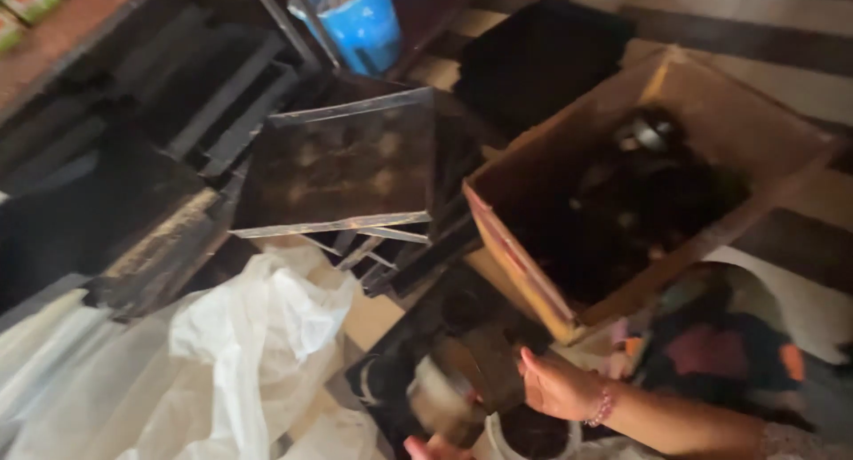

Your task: The person sits on the floor and cleans metal rings by hand. They pick up rings from a cardboard box, rub them with a dark substance from a white container, and place them on a black tray. The person handles the rings one at a time throughout the clip.

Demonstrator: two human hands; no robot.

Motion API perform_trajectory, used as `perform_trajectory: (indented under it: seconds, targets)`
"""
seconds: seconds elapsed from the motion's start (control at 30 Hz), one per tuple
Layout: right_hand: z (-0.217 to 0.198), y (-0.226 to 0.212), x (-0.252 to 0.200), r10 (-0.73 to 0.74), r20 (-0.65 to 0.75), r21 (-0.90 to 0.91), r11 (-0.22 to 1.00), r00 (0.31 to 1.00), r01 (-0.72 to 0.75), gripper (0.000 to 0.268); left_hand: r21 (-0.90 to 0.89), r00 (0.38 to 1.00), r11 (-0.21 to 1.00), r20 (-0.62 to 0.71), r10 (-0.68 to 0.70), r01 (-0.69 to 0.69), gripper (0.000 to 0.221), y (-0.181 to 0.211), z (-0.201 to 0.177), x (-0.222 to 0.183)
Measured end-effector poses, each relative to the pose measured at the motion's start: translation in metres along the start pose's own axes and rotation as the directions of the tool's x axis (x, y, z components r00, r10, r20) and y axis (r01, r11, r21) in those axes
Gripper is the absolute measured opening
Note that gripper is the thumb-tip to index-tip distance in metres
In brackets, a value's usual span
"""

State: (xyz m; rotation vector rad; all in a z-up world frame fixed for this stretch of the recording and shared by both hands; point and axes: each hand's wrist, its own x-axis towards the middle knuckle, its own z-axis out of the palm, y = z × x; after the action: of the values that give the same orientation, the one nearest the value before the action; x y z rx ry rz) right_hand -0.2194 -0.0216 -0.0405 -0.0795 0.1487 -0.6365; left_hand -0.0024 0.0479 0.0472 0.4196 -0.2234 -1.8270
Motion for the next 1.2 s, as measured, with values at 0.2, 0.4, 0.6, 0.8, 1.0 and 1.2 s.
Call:
perform_trajectory:
  seconds: [0.2,0.4,0.6,0.8,1.0,1.2]
  targets:
    - [0.106,-0.023,-0.021,0.272,-0.138,-0.106,0.952,0.952,-0.287,0.075,-0.159,0.859,0.987,-0.503,-0.090,0.010,0.094,0.004,0.014,-0.010]
    - [0.079,-0.017,-0.029,0.236,-0.114,-0.575,0.776,0.965,-0.258,0.069,-0.060,0.978,0.998,-0.208,-0.005,-0.008,0.093,-0.005,-0.048,-0.024]
    - [0.065,-0.014,-0.026,0.240,-0.311,-0.617,0.684,0.919,-0.388,0.060,0.189,0.994,0.978,0.075,0.077,-0.090,0.094,0.007,-0.020,-0.053]
    - [0.132,-0.022,-0.009,0.208,-0.028,-0.454,0.869,0.978,-0.198,0.077,0.490,0.996,0.870,-0.029,0.083,-0.058,0.091,0.014,0.017,-0.052]
    - [0.148,-0.027,-0.001,0.257,0.132,-0.337,0.920,0.957,-0.200,0.081,0.770,0.994,0.631,0.039,0.102,-0.095,0.094,0.030,0.016,-0.056]
    - [0.186,-0.029,0.004,0.265,0.215,-0.492,0.861,0.940,-0.130,0.083,0.758,0.955,0.583,0.266,0.132,-0.292,0.098,0.068,0.090,-0.062]
